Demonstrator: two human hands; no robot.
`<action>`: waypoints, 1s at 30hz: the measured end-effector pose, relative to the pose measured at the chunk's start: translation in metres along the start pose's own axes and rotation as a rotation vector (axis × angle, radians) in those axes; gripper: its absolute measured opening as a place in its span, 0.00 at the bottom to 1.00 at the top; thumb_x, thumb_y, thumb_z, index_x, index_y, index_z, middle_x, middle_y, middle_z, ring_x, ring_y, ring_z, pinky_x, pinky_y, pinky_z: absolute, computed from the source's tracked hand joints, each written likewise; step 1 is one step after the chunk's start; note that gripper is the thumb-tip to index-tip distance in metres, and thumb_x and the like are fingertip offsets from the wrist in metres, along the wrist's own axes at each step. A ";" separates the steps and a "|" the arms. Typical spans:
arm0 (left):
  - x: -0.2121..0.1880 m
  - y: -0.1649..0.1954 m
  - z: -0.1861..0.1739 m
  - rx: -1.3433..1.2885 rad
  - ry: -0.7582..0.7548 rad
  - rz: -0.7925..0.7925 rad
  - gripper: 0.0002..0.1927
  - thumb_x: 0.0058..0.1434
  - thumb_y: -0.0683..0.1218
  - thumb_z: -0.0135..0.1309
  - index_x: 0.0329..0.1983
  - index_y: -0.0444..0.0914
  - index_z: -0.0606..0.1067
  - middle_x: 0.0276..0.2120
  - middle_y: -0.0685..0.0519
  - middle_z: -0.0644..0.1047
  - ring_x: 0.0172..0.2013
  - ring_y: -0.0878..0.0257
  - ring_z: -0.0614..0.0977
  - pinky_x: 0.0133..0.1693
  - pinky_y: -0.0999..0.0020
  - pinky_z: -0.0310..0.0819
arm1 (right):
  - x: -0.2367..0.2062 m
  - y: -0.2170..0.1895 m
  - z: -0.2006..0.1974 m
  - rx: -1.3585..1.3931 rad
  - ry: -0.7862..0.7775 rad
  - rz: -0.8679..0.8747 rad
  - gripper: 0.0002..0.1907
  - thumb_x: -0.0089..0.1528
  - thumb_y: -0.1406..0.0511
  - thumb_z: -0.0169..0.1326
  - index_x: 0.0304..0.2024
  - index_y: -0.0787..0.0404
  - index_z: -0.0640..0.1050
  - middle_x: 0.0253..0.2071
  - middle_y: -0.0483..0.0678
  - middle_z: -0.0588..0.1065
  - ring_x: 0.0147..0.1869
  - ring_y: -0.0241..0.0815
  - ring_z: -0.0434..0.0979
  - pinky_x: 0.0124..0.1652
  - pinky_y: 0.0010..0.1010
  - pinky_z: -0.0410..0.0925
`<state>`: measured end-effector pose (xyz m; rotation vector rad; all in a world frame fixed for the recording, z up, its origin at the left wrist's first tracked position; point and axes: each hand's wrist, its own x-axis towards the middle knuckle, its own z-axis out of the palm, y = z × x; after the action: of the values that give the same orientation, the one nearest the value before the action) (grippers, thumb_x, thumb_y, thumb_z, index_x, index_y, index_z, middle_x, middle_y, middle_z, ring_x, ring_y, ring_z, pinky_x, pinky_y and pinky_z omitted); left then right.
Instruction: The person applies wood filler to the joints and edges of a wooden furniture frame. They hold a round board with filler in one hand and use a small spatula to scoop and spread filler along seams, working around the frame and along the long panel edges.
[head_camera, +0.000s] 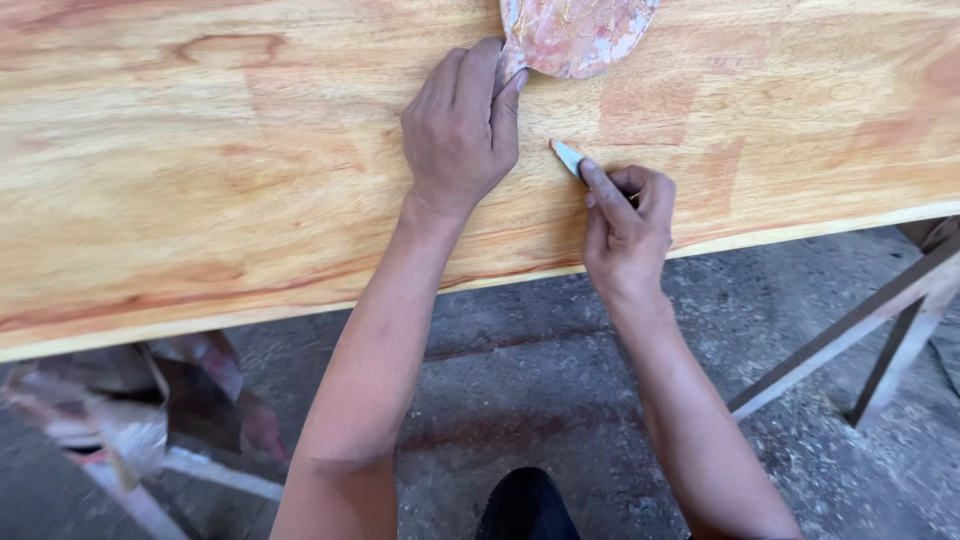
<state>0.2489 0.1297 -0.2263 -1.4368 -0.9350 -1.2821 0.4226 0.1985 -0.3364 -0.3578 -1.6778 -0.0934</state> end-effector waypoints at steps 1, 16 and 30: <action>-0.001 -0.001 0.001 0.010 -0.009 -0.003 0.11 0.72 0.45 0.55 0.54 0.37 0.71 0.37 0.49 0.76 0.38 0.52 0.81 0.39 0.59 0.75 | -0.003 -0.001 0.004 0.017 0.017 0.006 0.23 0.63 0.81 0.54 0.58 0.63 0.81 0.46 0.53 0.69 0.49 0.46 0.72 0.47 0.33 0.69; -0.011 -0.005 0.012 0.021 -0.101 0.074 0.07 0.74 0.41 0.53 0.53 0.36 0.74 0.37 0.49 0.77 0.36 0.56 0.81 0.36 0.63 0.73 | -0.015 -0.005 0.018 0.025 0.022 0.053 0.27 0.61 0.82 0.49 0.60 0.60 0.79 0.46 0.51 0.73 0.47 0.44 0.73 0.39 0.29 0.72; -0.035 -0.010 0.005 0.033 -0.244 0.064 0.13 0.78 0.41 0.46 0.60 0.27 0.72 0.37 0.47 0.72 0.33 0.56 0.75 0.34 0.63 0.66 | -0.082 0.067 -0.085 0.043 -0.056 0.016 0.22 0.62 0.79 0.53 0.59 0.64 0.78 0.43 0.50 0.73 0.42 0.41 0.73 0.36 0.30 0.69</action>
<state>0.2350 0.1393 -0.2594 -1.6094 -1.0564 -1.0553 0.5312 0.2242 -0.4143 -0.3441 -1.7296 -0.0358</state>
